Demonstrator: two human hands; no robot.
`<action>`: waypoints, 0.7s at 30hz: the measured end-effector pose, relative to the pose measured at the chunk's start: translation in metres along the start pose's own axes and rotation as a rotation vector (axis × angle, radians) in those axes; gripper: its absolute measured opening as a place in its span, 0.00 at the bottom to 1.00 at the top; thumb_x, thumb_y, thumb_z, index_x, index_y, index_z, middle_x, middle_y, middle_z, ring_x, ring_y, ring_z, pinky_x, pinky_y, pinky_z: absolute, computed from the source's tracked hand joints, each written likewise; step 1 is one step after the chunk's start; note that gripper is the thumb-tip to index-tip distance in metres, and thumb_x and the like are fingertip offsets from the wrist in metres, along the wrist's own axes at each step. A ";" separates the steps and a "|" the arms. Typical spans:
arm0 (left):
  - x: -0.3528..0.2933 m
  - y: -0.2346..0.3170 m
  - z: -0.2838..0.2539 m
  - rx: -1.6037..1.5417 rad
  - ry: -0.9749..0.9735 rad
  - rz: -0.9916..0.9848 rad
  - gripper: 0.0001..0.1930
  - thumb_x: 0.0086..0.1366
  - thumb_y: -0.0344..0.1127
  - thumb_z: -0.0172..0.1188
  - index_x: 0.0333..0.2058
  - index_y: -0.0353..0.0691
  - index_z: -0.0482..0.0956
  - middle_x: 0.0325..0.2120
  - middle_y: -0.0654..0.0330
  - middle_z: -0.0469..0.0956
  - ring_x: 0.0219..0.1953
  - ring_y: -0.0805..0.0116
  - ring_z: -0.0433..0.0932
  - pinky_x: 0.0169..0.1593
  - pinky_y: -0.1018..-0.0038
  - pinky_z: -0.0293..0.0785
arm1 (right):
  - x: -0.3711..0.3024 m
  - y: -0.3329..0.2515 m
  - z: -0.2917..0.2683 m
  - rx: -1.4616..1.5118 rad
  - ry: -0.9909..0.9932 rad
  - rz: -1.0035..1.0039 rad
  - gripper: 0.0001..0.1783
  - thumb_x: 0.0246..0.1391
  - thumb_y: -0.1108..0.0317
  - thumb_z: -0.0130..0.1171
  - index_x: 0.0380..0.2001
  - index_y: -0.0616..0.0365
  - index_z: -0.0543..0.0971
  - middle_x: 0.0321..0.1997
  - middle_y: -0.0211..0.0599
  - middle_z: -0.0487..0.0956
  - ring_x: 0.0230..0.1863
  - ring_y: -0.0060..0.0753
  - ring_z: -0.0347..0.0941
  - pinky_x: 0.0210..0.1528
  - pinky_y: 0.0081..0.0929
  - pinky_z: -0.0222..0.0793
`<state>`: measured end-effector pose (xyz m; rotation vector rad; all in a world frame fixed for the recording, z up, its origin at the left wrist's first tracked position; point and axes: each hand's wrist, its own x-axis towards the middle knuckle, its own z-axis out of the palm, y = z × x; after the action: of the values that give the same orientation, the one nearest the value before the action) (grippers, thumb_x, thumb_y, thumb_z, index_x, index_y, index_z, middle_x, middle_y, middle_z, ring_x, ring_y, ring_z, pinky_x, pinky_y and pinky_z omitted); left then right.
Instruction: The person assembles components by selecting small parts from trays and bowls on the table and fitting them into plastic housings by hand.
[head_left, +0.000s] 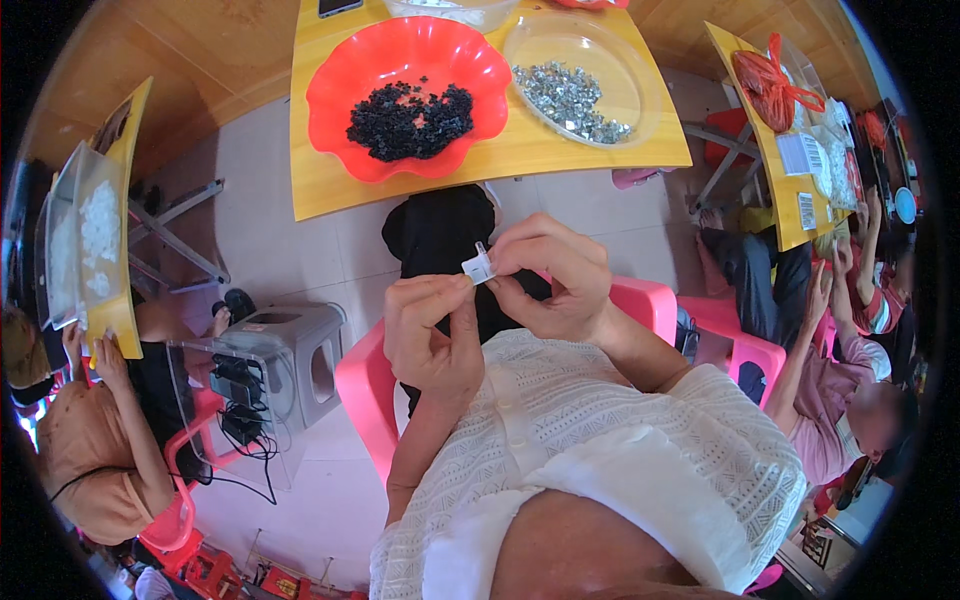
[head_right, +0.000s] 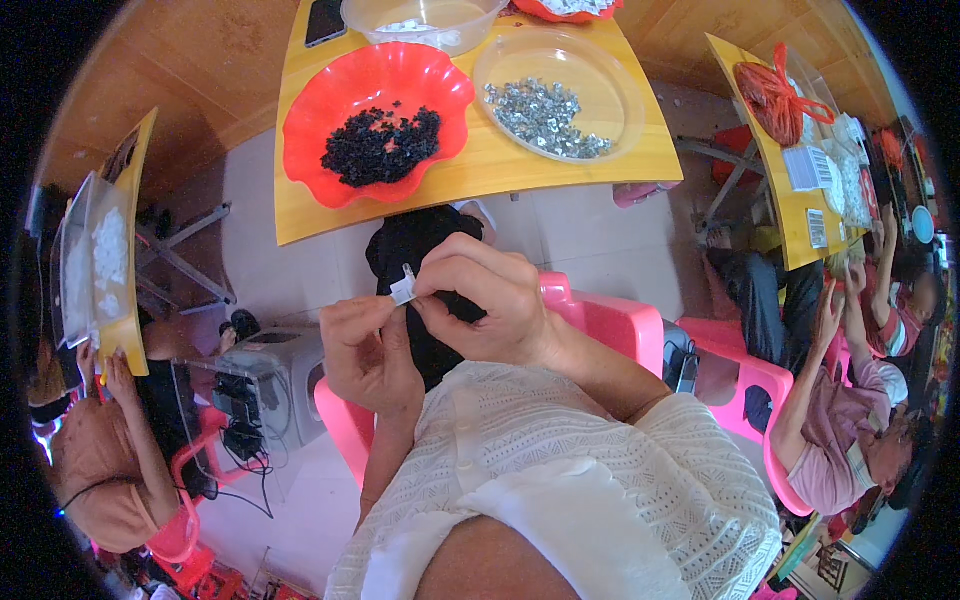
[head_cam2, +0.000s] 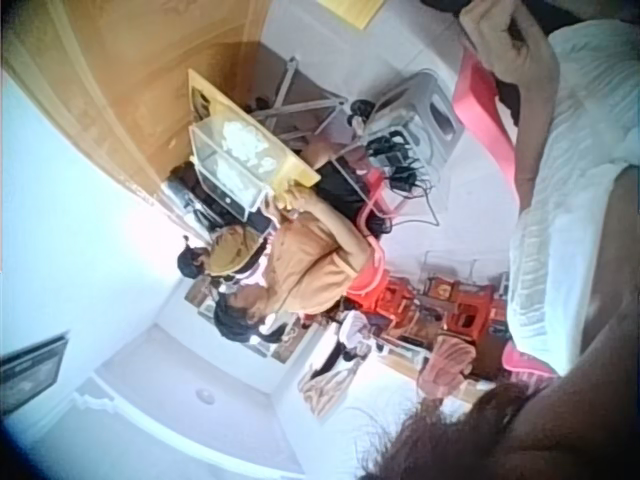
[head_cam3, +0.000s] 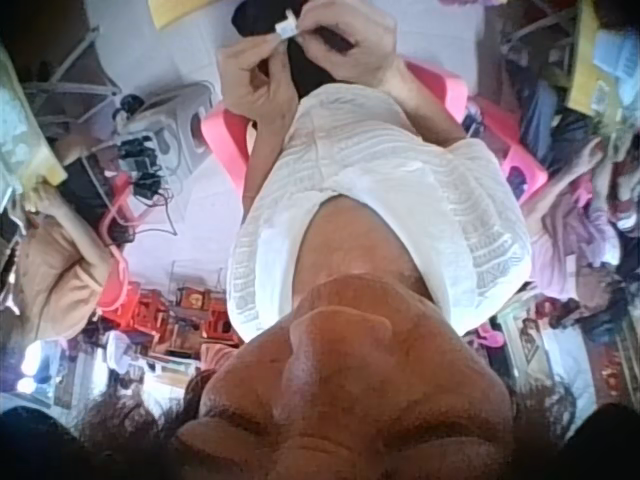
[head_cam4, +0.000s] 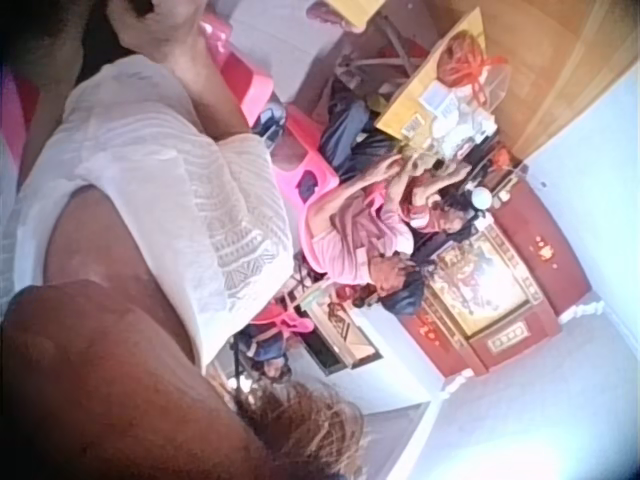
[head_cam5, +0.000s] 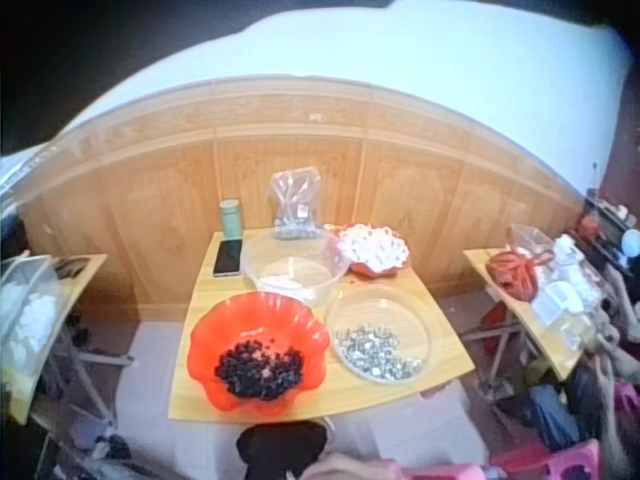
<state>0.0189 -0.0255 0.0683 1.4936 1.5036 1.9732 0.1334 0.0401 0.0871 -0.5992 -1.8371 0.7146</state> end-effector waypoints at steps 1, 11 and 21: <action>0.001 0.001 0.000 0.001 0.001 -0.001 0.09 0.50 0.17 0.60 0.29 0.36 0.73 0.27 0.57 0.71 0.30 0.68 0.71 0.35 0.79 0.66 | 0.000 0.000 0.000 0.002 -0.001 0.000 0.12 0.31 0.85 0.61 0.23 0.61 0.74 0.24 0.36 0.73 0.22 0.32 0.72 0.22 0.23 0.67; 0.003 0.002 0.000 0.038 -0.026 0.042 0.09 0.49 0.16 0.59 0.28 0.37 0.73 0.26 0.57 0.72 0.30 0.67 0.71 0.34 0.76 0.67 | -0.008 0.002 0.004 0.332 -0.026 0.226 0.12 0.35 0.88 0.57 0.27 0.64 0.72 0.30 0.38 0.72 0.31 0.26 0.71 0.33 0.18 0.68; 0.001 0.004 0.000 0.037 -0.004 0.073 0.08 0.50 0.17 0.59 0.28 0.37 0.73 0.27 0.57 0.72 0.30 0.66 0.71 0.34 0.76 0.68 | -0.014 0.008 0.005 0.672 -0.020 0.371 0.12 0.41 0.88 0.56 0.31 0.66 0.71 0.35 0.38 0.68 0.37 0.23 0.69 0.40 0.18 0.68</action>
<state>0.0196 -0.0265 0.0726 1.5878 1.5130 1.9918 0.1339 0.0347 0.0712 -0.4789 -1.3828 1.5050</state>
